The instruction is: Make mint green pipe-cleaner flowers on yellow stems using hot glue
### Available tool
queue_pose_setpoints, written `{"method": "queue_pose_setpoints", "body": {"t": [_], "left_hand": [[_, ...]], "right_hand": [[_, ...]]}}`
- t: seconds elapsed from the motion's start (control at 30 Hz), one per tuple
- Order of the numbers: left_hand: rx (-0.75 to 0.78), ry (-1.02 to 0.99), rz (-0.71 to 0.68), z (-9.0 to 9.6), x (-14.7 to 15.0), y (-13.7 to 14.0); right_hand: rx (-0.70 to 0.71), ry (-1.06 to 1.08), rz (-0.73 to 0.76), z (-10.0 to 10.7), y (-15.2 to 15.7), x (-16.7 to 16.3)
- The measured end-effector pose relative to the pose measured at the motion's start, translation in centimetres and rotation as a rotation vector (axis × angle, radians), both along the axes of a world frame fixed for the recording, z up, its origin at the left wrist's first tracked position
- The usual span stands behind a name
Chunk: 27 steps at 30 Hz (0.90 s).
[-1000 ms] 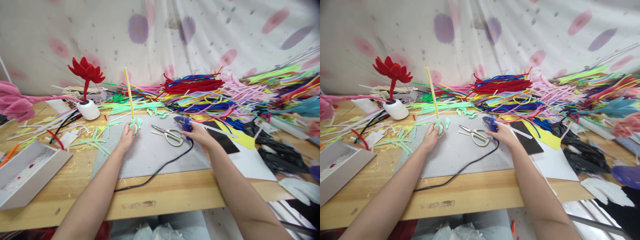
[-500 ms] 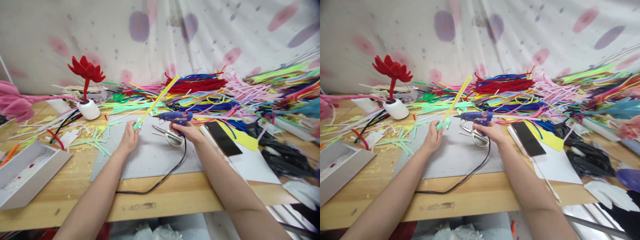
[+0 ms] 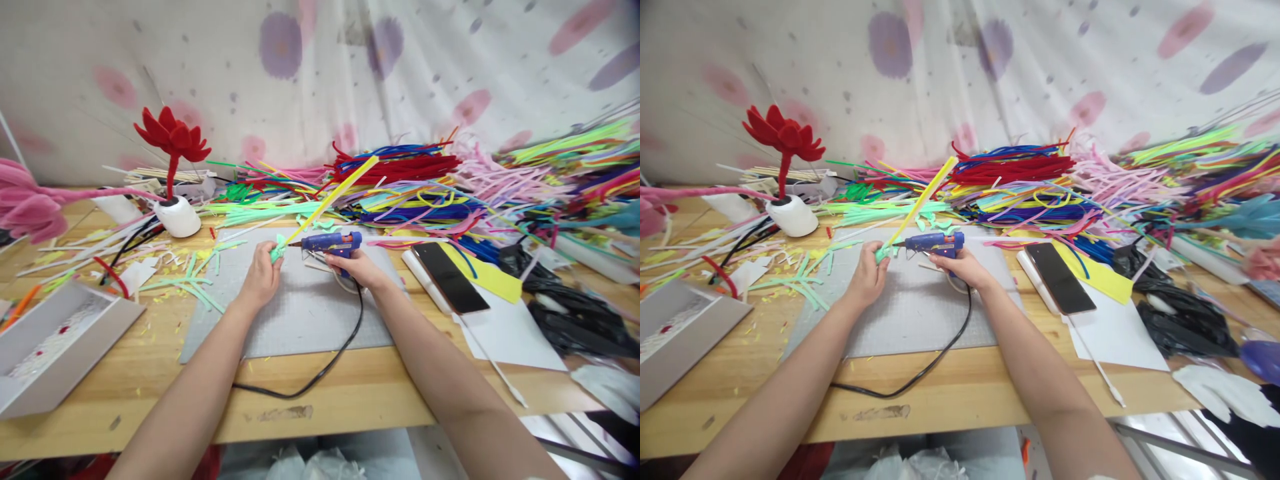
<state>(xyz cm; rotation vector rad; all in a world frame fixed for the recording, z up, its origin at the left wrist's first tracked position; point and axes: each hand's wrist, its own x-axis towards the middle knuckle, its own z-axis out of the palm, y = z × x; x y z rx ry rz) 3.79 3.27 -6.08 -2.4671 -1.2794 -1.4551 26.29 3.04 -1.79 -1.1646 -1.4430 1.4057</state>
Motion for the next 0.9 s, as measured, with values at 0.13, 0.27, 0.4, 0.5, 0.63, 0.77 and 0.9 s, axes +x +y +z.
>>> {"method": "queue_pose_setpoints", "body": {"t": [0.13, 0.27, 0.4, 0.5, 0.63, 0.77, 0.9], "left_hand": [[-0.044, -0.013, -0.017, 0.07, 0.12, -0.17], [-0.067, -0.02, -0.025, 0.1, 0.16, -0.2], [-0.057, -0.017, -0.034, 0.04, 0.15, -0.1], [-0.057, -0.026, -0.031, 0.01, 0.16, -0.05], [-0.054, -0.015, -0.023, 0.05, 0.2, -0.05], [-0.034, -0.006, -0.024, 0.14, 0.2, -0.07], [-0.053, -0.005, -0.026, 0.12, 0.2, -0.06]], "right_hand": [[-0.008, -0.029, 0.017, 0.07, -0.01, -0.05], [-0.001, -0.046, 0.037, 0.08, 0.07, -0.11], [-0.001, -0.055, 0.033, -0.03, 0.19, -0.09], [-0.004, -0.068, 0.032, 0.03, 0.19, -0.07], [-0.008, -0.082, 0.021, 0.1, 0.15, -0.1], [-0.008, -0.068, 0.019, 0.11, 0.12, -0.13], [-0.003, -0.057, -0.002, 0.17, 0.05, -0.1]]}}
